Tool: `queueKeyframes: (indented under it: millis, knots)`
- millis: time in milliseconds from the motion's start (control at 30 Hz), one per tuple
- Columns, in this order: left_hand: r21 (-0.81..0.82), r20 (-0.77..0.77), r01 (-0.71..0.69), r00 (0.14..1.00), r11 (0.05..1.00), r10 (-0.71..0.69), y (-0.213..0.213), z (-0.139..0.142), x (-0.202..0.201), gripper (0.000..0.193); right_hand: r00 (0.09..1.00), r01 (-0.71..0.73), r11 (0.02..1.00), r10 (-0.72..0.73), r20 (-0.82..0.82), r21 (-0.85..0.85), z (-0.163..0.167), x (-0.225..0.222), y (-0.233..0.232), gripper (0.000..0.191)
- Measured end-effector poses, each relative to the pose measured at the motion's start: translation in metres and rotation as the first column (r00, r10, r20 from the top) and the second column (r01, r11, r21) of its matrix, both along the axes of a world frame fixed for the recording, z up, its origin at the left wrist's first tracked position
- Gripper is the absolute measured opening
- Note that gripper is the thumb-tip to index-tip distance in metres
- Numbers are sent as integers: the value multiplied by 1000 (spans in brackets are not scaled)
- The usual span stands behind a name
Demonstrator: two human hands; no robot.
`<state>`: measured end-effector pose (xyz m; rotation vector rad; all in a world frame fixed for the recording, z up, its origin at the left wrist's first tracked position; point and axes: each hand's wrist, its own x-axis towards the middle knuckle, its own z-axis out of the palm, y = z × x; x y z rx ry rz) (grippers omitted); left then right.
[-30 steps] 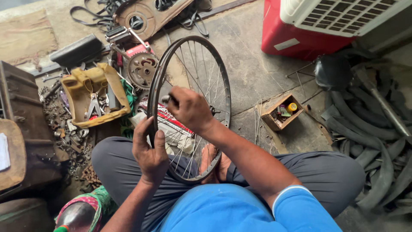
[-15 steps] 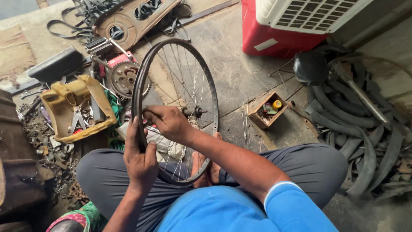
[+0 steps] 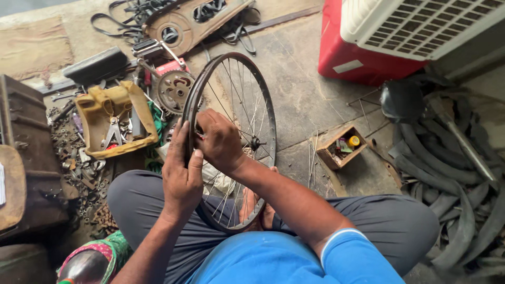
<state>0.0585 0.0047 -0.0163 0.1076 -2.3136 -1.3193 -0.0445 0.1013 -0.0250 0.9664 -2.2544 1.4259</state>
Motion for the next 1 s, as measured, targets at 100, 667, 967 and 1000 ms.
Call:
queueKeyframes:
  millis: [100, 667, 967, 1000]
  knots:
    - [2, 3, -8, 1000, 1000, 8, -3, -2, 2, 56, 999, 5, 1000, -5, -52, 2, -3, 1, -7, 23]
    - [148, -28, -75, 996, 986, 80, 20, -14, 30, 61, 982, -49, 997, 58, -181, 51, -24, -8, 12, 23]
    - [314, -17, -37, 999, 949, 44, 17, -40, 36, 69, 960, -149, 969, 190, -204, 199, -59, 14, 53, 26]
    - [320, -23, -31, 999, 947, 41, 16, -39, 35, 70, 967, -248, 968, 244, 75, 47, -67, 15, 50, 28]
